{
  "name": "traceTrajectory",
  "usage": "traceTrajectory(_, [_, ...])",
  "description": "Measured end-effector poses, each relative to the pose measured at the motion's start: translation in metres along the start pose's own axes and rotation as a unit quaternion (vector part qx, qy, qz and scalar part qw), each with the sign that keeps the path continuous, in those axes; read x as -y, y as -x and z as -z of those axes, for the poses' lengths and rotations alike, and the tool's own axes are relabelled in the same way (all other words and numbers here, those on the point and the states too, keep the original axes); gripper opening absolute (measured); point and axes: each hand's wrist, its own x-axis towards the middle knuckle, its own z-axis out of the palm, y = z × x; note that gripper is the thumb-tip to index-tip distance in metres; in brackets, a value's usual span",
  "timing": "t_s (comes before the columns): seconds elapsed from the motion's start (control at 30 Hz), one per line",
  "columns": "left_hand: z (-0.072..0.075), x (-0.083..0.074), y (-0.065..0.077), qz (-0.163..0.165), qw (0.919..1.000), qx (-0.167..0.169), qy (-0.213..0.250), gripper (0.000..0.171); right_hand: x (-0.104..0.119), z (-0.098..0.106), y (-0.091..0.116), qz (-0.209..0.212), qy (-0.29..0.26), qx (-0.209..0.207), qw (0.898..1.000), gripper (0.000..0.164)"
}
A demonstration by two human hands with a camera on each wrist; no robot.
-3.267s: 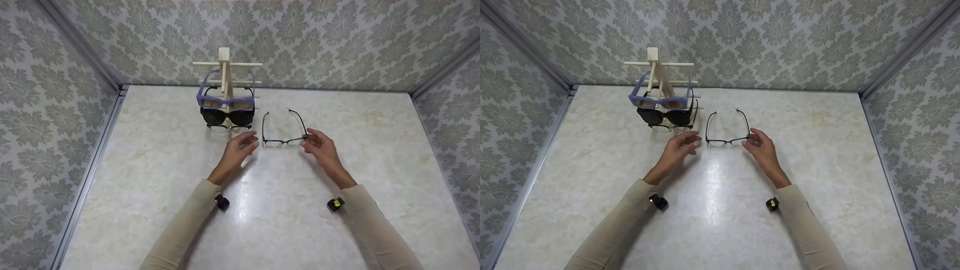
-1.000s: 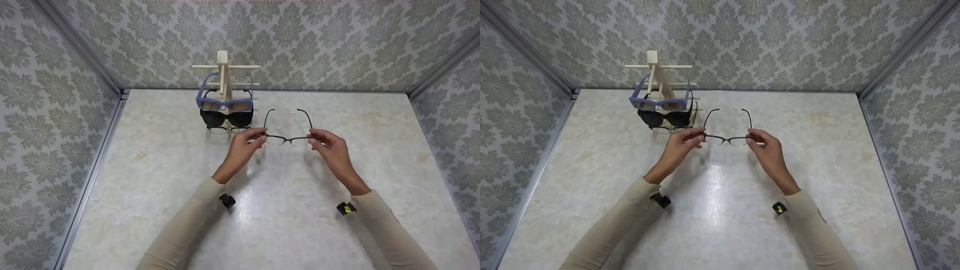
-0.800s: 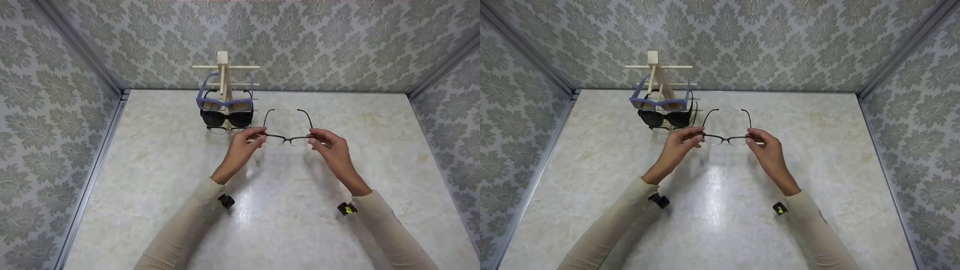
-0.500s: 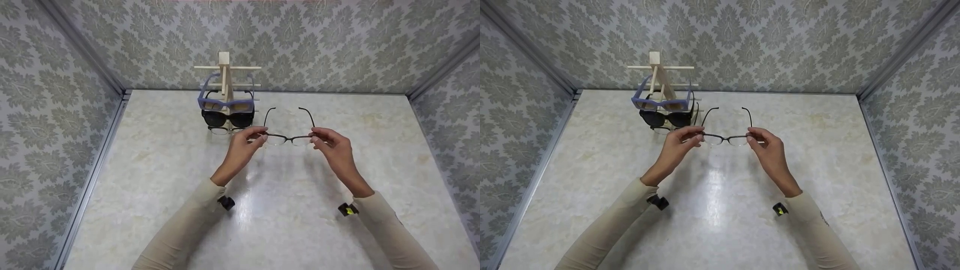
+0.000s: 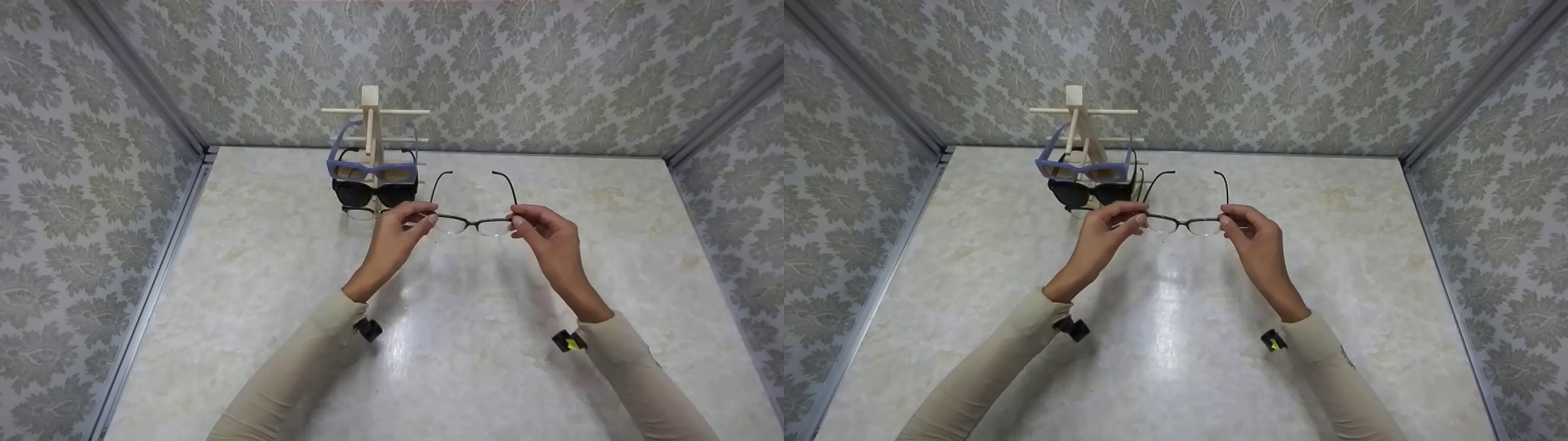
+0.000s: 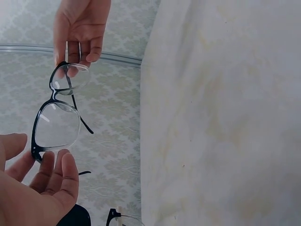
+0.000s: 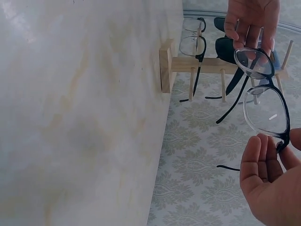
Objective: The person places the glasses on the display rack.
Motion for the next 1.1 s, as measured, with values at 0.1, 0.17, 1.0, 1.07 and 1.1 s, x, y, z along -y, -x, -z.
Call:
traceTrajectory(0.1, [0.000, -0.003, -0.001, -0.002, 0.9998, -0.008, 0.018, 0.025, 0.005, 0.000, -0.001, 0.004, -0.004, -0.001, 1.000, 0.024])
traceTrajectory(0.17, [0.000, -0.005, -0.002, -0.005, 0.9996, -0.012, 0.024, 0.025, 0.009, -0.001, -0.002, 0.006, -0.005, -0.002, 1.000, 0.024])
traceTrajectory(1.0, [0.012, -0.033, -0.009, -0.044, 0.9983, -0.032, 0.019, 0.029, 0.037, -0.009, -0.019, 0.032, -0.012, -0.005, 0.999, 0.022])
traceTrajectory(1.07, [0.014, -0.035, -0.011, -0.048, 0.9981, -0.035, 0.019, 0.028, 0.039, -0.009, -0.021, 0.037, -0.013, -0.004, 0.999, 0.022])
traceTrajectory(1.1, [0.015, -0.037, -0.011, -0.050, 0.9979, -0.036, 0.020, 0.028, 0.040, -0.010, -0.022, 0.040, -0.015, -0.003, 0.999, 0.022])
